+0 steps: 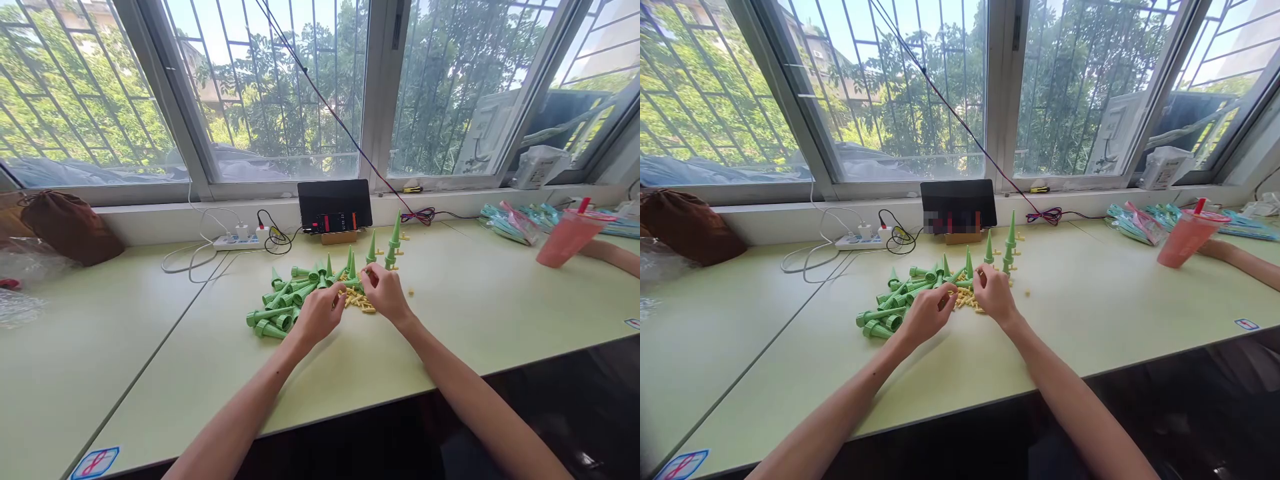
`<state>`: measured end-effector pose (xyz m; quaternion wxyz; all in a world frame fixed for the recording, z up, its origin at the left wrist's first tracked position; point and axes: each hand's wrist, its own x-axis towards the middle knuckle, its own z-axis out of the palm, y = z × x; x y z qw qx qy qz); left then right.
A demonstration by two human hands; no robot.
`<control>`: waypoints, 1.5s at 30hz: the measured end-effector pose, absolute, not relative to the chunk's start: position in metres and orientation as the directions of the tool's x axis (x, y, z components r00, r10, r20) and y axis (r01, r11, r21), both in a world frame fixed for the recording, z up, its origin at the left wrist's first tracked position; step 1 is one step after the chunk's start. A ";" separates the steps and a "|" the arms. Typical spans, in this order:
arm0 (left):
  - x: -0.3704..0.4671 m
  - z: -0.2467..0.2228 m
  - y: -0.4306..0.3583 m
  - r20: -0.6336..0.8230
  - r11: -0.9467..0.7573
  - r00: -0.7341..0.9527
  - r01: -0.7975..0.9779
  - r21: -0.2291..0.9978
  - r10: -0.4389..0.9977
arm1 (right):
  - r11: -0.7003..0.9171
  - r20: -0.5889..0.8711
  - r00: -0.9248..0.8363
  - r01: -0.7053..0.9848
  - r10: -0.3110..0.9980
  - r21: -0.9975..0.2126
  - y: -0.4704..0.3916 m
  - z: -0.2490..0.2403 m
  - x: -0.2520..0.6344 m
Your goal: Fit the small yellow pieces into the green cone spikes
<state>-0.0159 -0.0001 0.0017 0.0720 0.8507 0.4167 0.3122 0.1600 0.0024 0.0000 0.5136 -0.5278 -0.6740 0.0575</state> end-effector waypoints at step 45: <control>-0.018 0.002 0.000 0.525 -0.612 0.404 0.725 0.316 0.749 | 0.522 0.484 -0.303 0.056 0.821 -0.851 -0.023 0.008 0.143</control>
